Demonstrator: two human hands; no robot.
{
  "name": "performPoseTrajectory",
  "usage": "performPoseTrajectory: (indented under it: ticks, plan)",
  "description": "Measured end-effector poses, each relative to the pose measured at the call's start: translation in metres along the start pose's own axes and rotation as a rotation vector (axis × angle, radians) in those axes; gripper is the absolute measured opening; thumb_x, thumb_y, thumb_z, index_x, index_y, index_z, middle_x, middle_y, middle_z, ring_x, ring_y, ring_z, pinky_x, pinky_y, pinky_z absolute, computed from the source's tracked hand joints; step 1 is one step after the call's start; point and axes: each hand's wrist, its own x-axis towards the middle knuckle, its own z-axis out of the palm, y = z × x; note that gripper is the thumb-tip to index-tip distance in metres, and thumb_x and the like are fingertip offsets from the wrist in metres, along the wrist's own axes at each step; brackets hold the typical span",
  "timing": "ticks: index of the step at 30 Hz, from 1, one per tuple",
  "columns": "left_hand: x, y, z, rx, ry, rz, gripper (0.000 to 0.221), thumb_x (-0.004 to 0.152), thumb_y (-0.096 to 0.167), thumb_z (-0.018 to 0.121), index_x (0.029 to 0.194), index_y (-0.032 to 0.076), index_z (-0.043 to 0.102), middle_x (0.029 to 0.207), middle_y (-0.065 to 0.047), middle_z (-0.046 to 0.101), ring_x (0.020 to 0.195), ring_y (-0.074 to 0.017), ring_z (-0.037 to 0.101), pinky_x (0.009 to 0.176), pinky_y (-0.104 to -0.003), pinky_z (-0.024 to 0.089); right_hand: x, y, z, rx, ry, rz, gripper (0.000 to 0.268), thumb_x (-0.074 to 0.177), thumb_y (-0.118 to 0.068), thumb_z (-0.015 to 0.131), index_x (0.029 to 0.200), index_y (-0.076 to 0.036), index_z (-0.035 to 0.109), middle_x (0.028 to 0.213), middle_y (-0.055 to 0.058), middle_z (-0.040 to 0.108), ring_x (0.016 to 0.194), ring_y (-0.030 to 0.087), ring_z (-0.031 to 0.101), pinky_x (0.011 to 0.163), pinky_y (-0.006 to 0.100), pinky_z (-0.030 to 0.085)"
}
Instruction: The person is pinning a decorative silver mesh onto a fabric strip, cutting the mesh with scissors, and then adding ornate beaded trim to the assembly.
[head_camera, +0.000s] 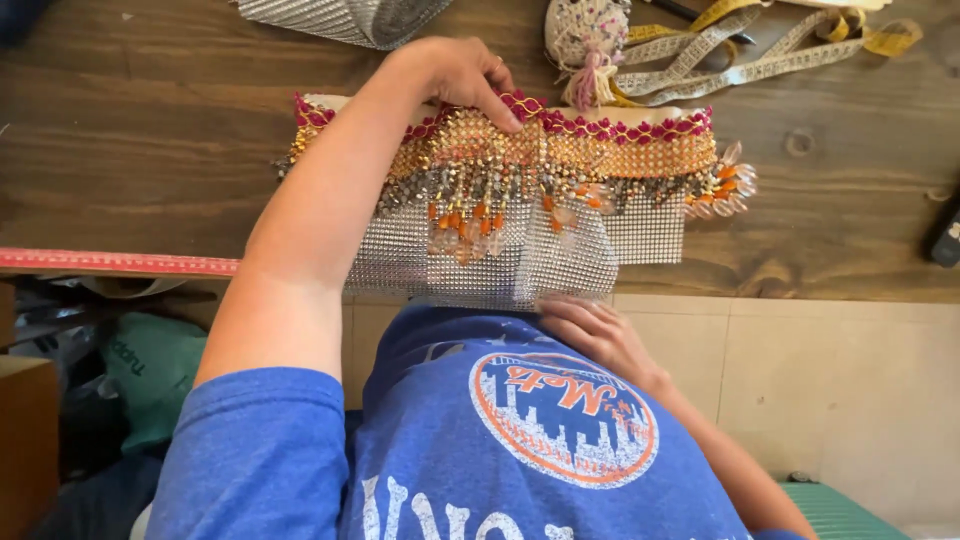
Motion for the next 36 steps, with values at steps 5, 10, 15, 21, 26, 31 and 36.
performPoseTrajectory:
  ticks: [5,10,15,21,26,31,36]
  plan:
    - [-0.008,-0.004,0.000,-0.118,-0.049,0.028,0.067,0.071,0.044,0.084,0.133,0.025,0.065,0.161,-0.002,0.042,0.146,-0.0275,0.041,0.122,-0.047,0.030,0.002,-0.001,0.002,-0.005,0.601,0.513,0.010,0.094,-0.001,0.077,0.096,-0.009,0.072,0.094,0.006,0.073,0.080,0.017,0.063,0.078,0.029,0.051]
    - [-0.045,0.007,-0.007,-0.318,-0.116,0.244,0.026,0.077,0.023,0.086,0.103,0.021,0.081,0.085,0.008,0.075,0.080,-0.0057,0.060,0.092,-0.024,0.046,0.029,0.028,-0.017,0.758,0.473,1.060,0.029,0.102,-0.021,0.060,0.121,-0.001,0.067,0.068,0.003,0.055,0.052,0.012,0.050,0.045,0.026,0.041]
    - [-0.045,0.005,-0.011,-0.247,-0.238,0.448,0.034,0.076,0.028,0.084,0.109,0.020,0.081,0.099,0.008,0.078,0.085,-0.0059,0.059,0.090,-0.027,0.043,0.037,0.067,-0.006,1.858,0.245,1.122,0.060,0.102,-0.059,0.051,0.115,-0.003,0.068,0.091,0.011,0.075,0.076,0.024,0.070,0.072,0.036,0.055]
    - [-0.040,-0.004,-0.007,-0.339,-0.388,0.527,0.034,0.080,0.015,0.081,0.114,0.010,0.079,0.102,0.000,0.079,0.091,-0.0075,0.069,0.092,-0.023,0.056,0.055,0.062,0.012,2.049,0.381,1.014,0.029,0.099,-0.028,0.063,0.117,-0.005,0.063,0.101,0.011,0.073,0.086,0.024,0.071,0.083,0.038,0.057]
    - [-0.033,-0.009,-0.006,-0.389,-0.428,0.546,0.034,0.079,0.015,0.082,0.112,0.009,0.079,0.100,-0.001,0.078,0.091,-0.0085,0.068,0.091,-0.024,0.056,0.063,0.056,0.008,2.100,0.642,1.010,0.062,0.084,0.005,0.069,0.144,-0.002,0.055,0.115,0.019,0.073,0.092,0.032,0.075,0.084,0.044,0.062]
    - [-0.037,-0.005,-0.012,-0.314,-0.356,0.532,0.037,0.074,0.025,0.082,0.110,0.021,0.079,0.122,0.002,0.079,0.126,-0.0148,0.067,0.123,-0.038,0.038,0.053,0.050,0.015,1.230,0.725,0.888,0.040,0.081,0.006,0.074,0.117,-0.011,0.070,0.101,0.003,0.075,0.087,0.016,0.067,0.081,0.032,0.055]
    - [-0.021,-0.001,-0.005,-0.124,-0.054,0.238,0.051,0.079,0.034,0.083,0.125,0.016,0.068,0.115,0.000,0.068,0.103,-0.0177,0.056,0.099,-0.035,0.044,0.048,0.041,-0.008,1.289,0.727,0.880,0.066,0.084,0.009,0.068,0.144,-0.005,0.045,0.125,0.012,0.067,0.102,0.022,0.068,0.084,0.033,0.059]
